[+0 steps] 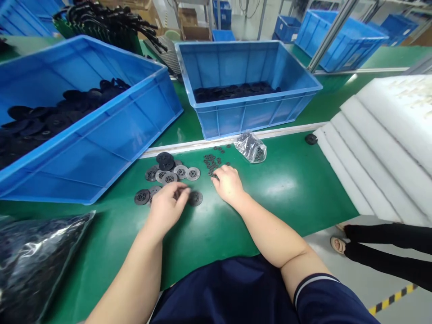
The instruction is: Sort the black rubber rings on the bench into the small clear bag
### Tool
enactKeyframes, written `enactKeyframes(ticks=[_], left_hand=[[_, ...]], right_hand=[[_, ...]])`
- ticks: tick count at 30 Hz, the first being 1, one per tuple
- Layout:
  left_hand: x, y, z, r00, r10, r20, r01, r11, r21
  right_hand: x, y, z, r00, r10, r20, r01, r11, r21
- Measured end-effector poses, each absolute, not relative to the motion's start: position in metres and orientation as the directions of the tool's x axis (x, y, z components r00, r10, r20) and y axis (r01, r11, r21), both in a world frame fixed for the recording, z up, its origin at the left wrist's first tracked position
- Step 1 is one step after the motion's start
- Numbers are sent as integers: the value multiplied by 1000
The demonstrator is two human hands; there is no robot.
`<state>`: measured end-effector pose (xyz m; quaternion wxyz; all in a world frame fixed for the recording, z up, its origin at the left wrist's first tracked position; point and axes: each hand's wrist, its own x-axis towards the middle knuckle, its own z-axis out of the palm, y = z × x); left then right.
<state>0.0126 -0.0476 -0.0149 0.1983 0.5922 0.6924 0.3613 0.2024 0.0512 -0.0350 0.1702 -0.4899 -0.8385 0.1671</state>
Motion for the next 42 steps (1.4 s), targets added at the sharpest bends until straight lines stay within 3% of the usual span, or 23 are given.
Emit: enactKeyframes(ticks=[4, 6, 9, 11, 14, 16, 18, 30, 42], left_hand=[[13, -51, -17, -110, 994, 14, 802, 81, 592], [13, -49, -17, -119, 993, 0, 790, 94, 606], [13, -45, -17, -200, 980, 8, 684, 133, 718], [15, -43, -15, -279, 960, -13, 526, 164, 835], [22, -41, -13, -262, 953, -155, 116, 191, 975], [28, -41, -14, -144, 964, -223, -132, 204, 970], [34, -41, -17, -66, 972, -224, -243, 202, 949], [34, -39, -21, 6, 962, -272, -392, 253, 885], [18, -35, -19, 117, 948, -294, -339, 317, 886]], right_hand=[[200, 50, -33, -451, 884, 126, 757, 453, -470], [200, 48, -33, -454, 875, 169, 704, 468, -533], [199, 39, -30, -472, 838, 275, 560, 525, -640], [196, 31, -27, -480, 806, 347, 455, 567, -687], [192, 19, -23, -488, 754, 440, 321, 624, -712], [189, 14, -23, -495, 725, 479, 261, 650, -714], [186, 12, -24, -497, 712, 496, 231, 659, -716], [182, 12, -22, -509, 677, 531, 235, 703, -671], [178, 18, -34, -451, 761, 467, 278, 616, -737]])
